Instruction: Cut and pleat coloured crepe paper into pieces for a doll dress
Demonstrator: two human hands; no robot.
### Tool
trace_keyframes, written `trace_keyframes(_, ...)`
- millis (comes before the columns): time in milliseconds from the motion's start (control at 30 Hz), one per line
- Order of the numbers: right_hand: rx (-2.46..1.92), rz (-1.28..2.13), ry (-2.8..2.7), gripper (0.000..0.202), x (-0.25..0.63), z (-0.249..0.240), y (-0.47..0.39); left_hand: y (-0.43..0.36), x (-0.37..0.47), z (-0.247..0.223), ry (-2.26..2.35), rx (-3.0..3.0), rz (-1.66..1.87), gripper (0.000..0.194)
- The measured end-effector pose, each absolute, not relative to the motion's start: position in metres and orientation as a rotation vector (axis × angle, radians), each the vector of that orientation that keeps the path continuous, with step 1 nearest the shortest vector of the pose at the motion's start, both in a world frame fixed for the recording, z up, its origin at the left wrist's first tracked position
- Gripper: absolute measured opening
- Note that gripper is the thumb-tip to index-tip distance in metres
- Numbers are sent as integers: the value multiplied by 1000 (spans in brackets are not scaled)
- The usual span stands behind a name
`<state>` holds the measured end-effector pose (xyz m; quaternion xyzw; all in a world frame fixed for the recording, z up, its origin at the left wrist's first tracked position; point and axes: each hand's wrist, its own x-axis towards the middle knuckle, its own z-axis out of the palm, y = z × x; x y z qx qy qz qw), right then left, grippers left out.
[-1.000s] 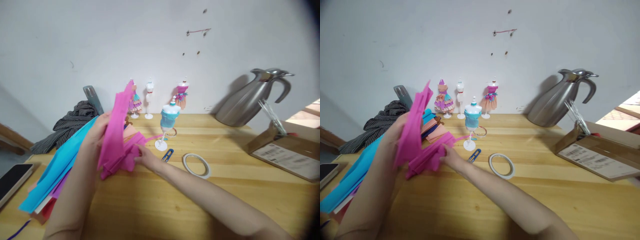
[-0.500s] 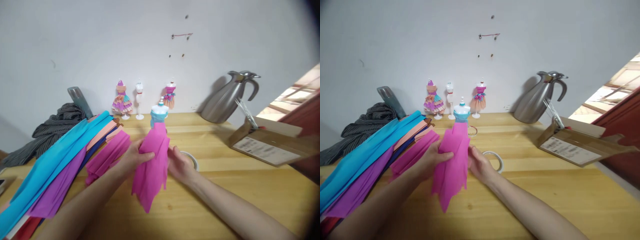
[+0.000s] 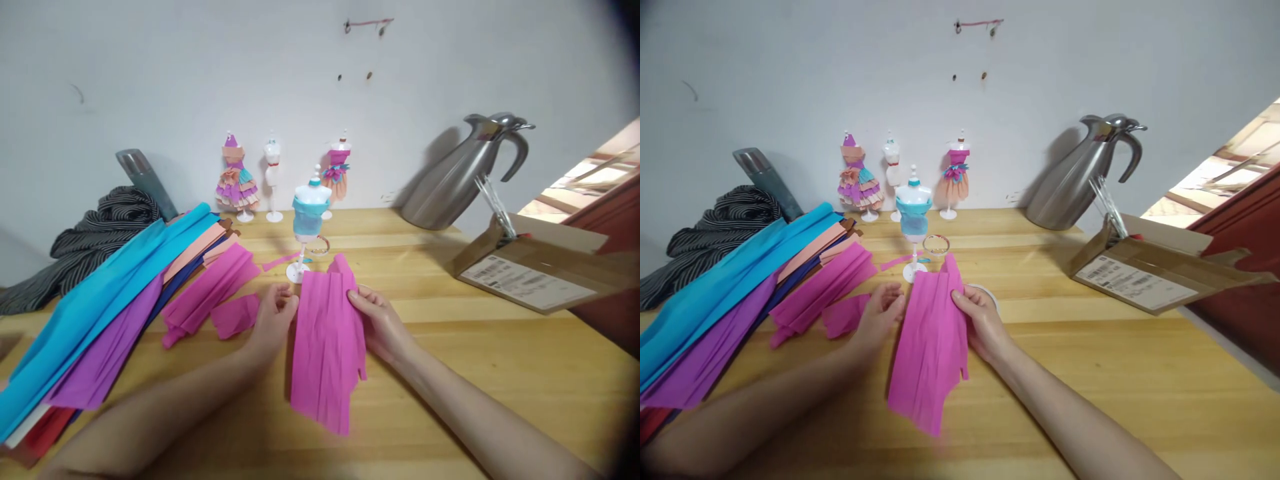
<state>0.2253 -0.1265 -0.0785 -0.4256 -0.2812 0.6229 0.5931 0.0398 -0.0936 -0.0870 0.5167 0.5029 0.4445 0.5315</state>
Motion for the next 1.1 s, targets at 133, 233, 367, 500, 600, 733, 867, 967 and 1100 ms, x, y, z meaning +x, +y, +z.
trace_keyframes(133,-923,1505,-803,21,218,-79,-137,-120,39,-75,1072,1584,989,24)
trace_keyframes(233,-858,1591,-1056,24,212,-79,-144,-133,42,-73,891,1582,784,35)
trace_keyframes(367,-852,1601,-1198,17,209,-82,-145,-132,50,-85,855,1405,765,20)
trace_keyframes(500,-889,1581,-1020,12,215,-82,-140,-121,49,-86,927,1445,702,28)
trace_keyframes(600,-904,1568,-874,11,224,-77,-139,-103,31,-64,976,1839,482,33)
trace_keyframes(733,-979,1498,-776,16,231,-73,-139,-66,-12,-26,1415,2626,-275,12)
trace_keyframes(867,-978,1502,-757,16,230,-74,-137,-37,-41,-15,1588,2582,-460,24)
trace_keyframes(967,-941,1494,-733,13,230,-74,-135,-26,-43,-21,1742,2616,-432,42)
trace_keyframes(1100,-899,1494,-712,21,232,-69,-134,-17,-46,-23,1929,2559,-363,60)
